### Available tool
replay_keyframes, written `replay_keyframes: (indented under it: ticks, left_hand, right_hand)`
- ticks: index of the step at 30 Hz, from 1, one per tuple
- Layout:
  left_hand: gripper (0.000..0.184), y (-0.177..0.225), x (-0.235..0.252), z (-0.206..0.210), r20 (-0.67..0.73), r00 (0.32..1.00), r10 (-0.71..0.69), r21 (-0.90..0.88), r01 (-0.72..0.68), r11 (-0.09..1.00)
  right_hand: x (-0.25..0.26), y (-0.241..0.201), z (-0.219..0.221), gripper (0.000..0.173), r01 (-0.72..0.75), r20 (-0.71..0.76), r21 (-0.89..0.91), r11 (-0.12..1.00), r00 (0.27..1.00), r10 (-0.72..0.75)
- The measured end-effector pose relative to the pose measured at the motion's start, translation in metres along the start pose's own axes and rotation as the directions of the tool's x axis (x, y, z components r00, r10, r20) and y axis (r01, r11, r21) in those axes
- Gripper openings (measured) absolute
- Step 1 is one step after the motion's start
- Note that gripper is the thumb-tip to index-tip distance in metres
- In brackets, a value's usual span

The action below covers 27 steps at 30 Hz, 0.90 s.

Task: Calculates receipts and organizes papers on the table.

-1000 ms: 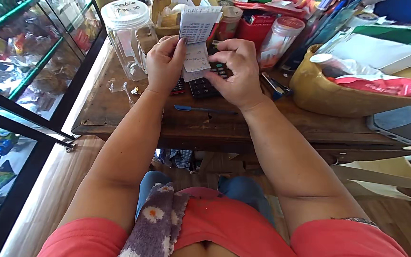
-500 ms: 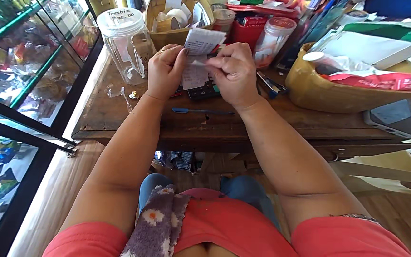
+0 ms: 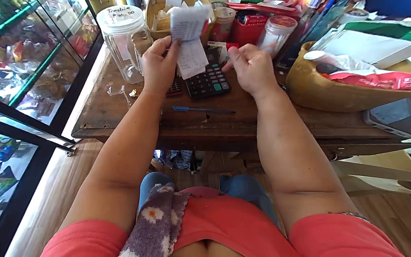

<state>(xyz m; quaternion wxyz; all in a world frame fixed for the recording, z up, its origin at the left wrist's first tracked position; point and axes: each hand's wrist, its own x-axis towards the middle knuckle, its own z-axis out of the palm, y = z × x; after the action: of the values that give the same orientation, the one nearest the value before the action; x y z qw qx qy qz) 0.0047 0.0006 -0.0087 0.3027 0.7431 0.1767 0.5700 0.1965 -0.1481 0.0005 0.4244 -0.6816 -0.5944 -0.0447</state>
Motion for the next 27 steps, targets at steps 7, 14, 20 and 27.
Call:
replay_keyframes:
  ticks: [7,14,20,27]
  left_hand:
    - [0.025,-0.002,0.010,-0.003,-0.213,0.957,-0.195,-0.322,0.120,0.939]
    - [0.025,-0.004,0.009,-0.001,-0.199,0.962,-0.189,-0.342,0.112,0.933]
    - [0.023,-0.005,0.009,0.000,-0.188,0.966,-0.178,-0.327,0.109,0.939]
    - [0.023,0.001,0.007,0.000,-0.164,0.968,-0.187,-0.354,0.120,0.927]
  right_hand:
    - [0.003,-0.001,0.004,0.046,0.046,0.387,-0.230,0.972,0.921,0.048]
    - [0.000,0.002,0.015,0.050,0.103,0.290,-0.196,0.975,0.956,-0.043]
    - [0.000,-0.004,0.030,0.054,0.195,0.394,-0.159,0.968,0.911,-0.119]
    - [0.002,-0.010,0.038,0.052,0.127,0.383,-0.213,0.969,0.923,-0.037]
